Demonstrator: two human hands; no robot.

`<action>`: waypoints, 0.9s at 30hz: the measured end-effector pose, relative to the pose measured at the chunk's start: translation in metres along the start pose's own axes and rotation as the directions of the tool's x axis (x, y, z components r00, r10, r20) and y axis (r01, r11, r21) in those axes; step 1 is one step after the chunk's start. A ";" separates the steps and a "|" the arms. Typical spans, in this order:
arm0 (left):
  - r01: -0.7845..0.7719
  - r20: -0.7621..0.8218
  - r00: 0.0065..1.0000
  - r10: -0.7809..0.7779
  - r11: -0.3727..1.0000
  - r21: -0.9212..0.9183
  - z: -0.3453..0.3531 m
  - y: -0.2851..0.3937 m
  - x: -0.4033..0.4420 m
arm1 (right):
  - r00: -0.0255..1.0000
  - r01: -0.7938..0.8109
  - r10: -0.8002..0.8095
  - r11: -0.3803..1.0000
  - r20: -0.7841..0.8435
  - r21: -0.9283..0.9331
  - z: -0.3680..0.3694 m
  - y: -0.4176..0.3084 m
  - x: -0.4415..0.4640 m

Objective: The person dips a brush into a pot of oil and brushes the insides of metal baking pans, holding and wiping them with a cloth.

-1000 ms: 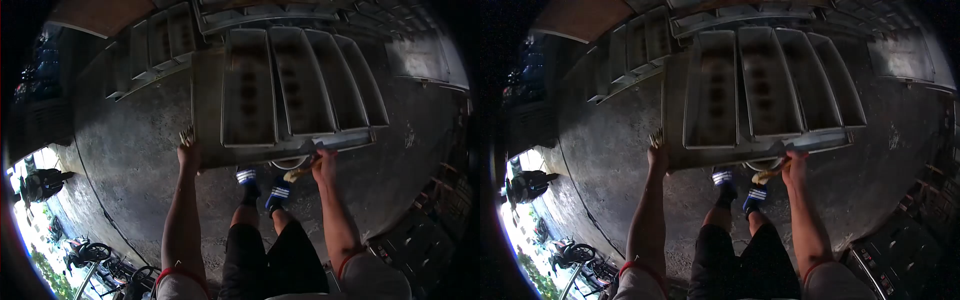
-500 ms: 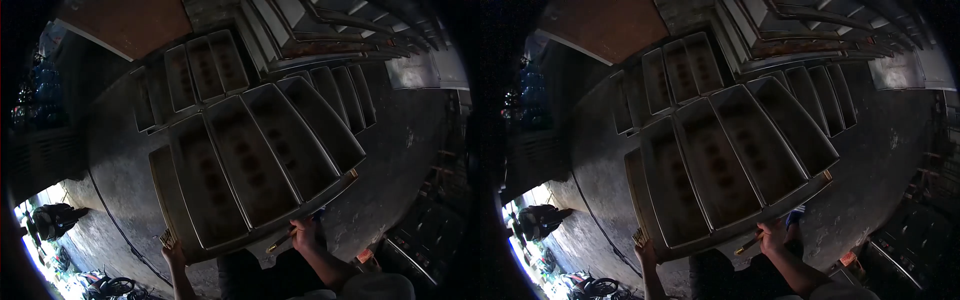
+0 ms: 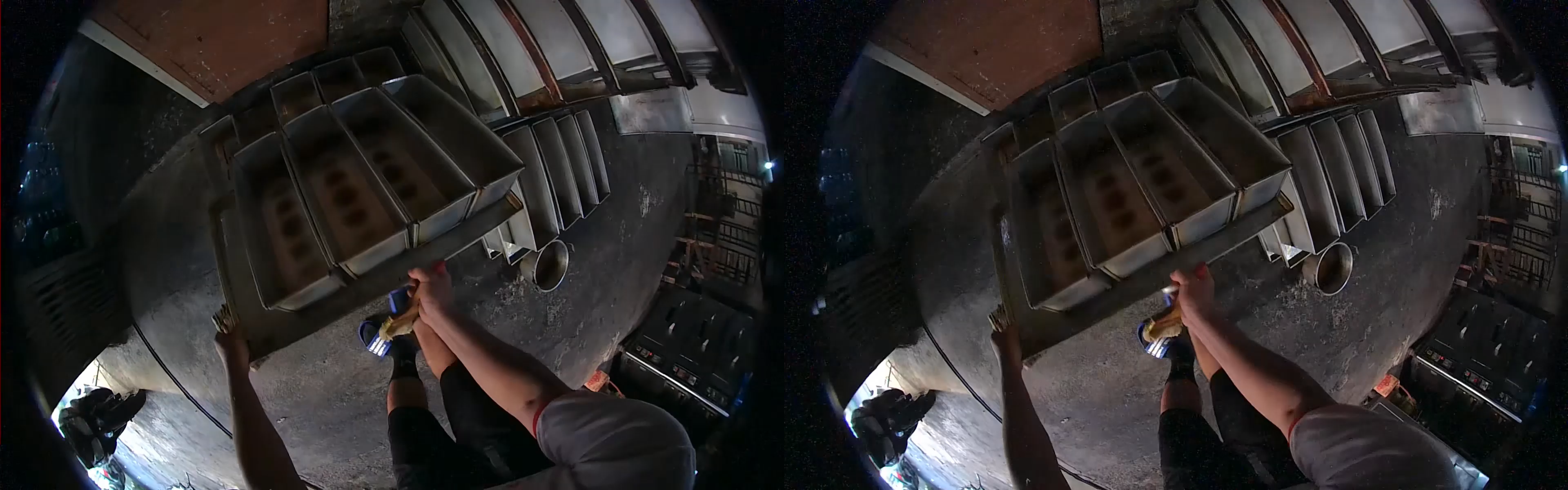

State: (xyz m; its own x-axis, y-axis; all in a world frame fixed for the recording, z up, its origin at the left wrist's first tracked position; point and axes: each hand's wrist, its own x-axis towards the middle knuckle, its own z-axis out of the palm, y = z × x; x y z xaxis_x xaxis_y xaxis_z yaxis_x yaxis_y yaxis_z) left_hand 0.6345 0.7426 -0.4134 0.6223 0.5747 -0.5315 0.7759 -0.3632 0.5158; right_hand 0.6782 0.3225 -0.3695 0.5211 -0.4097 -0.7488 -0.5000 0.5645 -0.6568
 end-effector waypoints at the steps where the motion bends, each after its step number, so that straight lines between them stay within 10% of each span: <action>1: -0.050 -0.005 0.999 0.050 0.998 0.033 0.005 0.018 0.018 | 1.000 -0.029 0.029 0.999 -0.002 -0.030 0.012 0.006 0.016; 11: -0.035 -0.260 0.962 0.077 0.986 0.165 0.004 0.027 0.121 | 0.966 -0.207 0.240 0.939 0.092 -0.276 0.105 -0.005 0.133; 13: 0.040 -0.191 0.981 0.019 0.953 0.300 0.004 -0.001 0.127 | 0.938 -0.146 0.268 0.880 0.220 -0.452 0.083 0.004 0.167; 20: 0.520 0.242 0.853 -0.462 0.793 -0.317 0.067 -0.070 0.151 | 0.921 -0.367 0.387 0.824 -0.044 -0.432 0.001 0.038 0.250; 22: 0.568 0.289 0.810 -0.511 0.805 -0.171 0.088 -0.099 0.188 | 0.923 -0.365 0.382 0.832 -0.044 -0.418 -0.011 0.056 0.276; 27: 0.590 0.550 0.791 -0.269 0.574 -0.567 0.131 -0.125 0.255 | 0.975 -0.207 0.220 0.944 0.023 -0.258 -0.001 0.079 0.315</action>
State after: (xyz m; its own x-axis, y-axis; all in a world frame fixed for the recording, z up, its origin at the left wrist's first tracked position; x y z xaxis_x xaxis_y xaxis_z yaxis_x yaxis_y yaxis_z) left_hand 0.7097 0.8385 -0.7010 0.3400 0.1493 -0.9285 0.7541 0.5466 0.3641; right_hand 0.8025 0.2375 -0.6577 0.4138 -0.2587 -0.8728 -0.7582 0.4328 -0.4877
